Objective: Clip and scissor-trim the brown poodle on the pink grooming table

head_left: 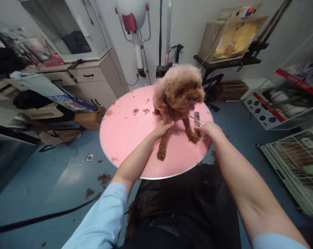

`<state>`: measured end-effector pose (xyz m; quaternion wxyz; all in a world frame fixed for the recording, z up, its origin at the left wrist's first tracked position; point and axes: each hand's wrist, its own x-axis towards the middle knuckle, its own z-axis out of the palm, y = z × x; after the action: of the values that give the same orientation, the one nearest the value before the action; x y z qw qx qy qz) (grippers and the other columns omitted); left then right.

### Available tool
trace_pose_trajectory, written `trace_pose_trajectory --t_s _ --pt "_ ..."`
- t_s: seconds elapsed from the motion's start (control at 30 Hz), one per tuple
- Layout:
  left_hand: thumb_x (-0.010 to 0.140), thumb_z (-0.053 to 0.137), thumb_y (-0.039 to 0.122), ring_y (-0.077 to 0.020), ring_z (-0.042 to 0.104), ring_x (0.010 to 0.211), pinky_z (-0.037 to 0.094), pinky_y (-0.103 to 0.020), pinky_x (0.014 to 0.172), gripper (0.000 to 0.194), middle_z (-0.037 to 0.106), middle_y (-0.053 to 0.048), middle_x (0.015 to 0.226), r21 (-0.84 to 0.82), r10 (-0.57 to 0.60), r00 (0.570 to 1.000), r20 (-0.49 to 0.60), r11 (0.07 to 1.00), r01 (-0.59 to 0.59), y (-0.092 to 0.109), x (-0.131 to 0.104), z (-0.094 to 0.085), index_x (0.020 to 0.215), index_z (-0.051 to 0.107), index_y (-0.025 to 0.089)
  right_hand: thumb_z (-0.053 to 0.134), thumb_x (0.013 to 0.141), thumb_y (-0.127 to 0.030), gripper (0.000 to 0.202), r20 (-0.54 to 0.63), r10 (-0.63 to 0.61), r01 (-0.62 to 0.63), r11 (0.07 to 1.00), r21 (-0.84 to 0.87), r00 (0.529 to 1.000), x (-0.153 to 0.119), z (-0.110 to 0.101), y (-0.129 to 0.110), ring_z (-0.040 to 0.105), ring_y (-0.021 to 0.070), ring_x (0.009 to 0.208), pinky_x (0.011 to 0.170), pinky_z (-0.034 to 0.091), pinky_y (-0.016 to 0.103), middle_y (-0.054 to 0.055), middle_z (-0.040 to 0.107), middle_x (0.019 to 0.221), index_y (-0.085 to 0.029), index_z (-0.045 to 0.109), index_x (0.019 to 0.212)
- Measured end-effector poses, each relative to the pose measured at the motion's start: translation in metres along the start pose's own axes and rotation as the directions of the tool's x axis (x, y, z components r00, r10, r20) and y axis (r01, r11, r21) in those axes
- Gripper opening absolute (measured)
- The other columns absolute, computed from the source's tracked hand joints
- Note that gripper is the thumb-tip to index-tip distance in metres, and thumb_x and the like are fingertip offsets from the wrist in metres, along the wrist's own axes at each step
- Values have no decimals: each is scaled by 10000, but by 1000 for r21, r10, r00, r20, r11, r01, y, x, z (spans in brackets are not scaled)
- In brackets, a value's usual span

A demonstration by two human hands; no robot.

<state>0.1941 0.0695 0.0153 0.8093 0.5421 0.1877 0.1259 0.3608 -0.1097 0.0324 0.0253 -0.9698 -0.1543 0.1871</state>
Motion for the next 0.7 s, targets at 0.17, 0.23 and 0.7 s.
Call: trace_pose_trajectory --t_s 0.17,0.23,0.7 --pt "869 637 270 -142 634 591 517 -262 591 178 666 -85 701 -66 -83 986 144 993 93 1 2 9 811 612 103 701 705 -442 400 -51 -130 131 991 34 990 -1 -3 -7 663 282 850 708 489 340 170 690 828 -89 718 894" --pt "889 615 305 -114 581 493 478 -224 499 203 615 -36 618 -116 -187 962 201 970 213 8 0 14 816 596 117 660 752 -373 299 -97 -114 120 991 59 989 -10 -6 7 657 259 797 676 464 316 154 687 792 -101 714 865" --pt "984 444 349 -15 258 330 195 -121 318 324 307 79 510 -481 -204 932 301 811 333 53 -5 39 775 561 131 546 908 -215 179 -682 -670 783 577 -233 292 -186 67 67 538 116 602 851 365 336 -7 614 636 -210 718 858"
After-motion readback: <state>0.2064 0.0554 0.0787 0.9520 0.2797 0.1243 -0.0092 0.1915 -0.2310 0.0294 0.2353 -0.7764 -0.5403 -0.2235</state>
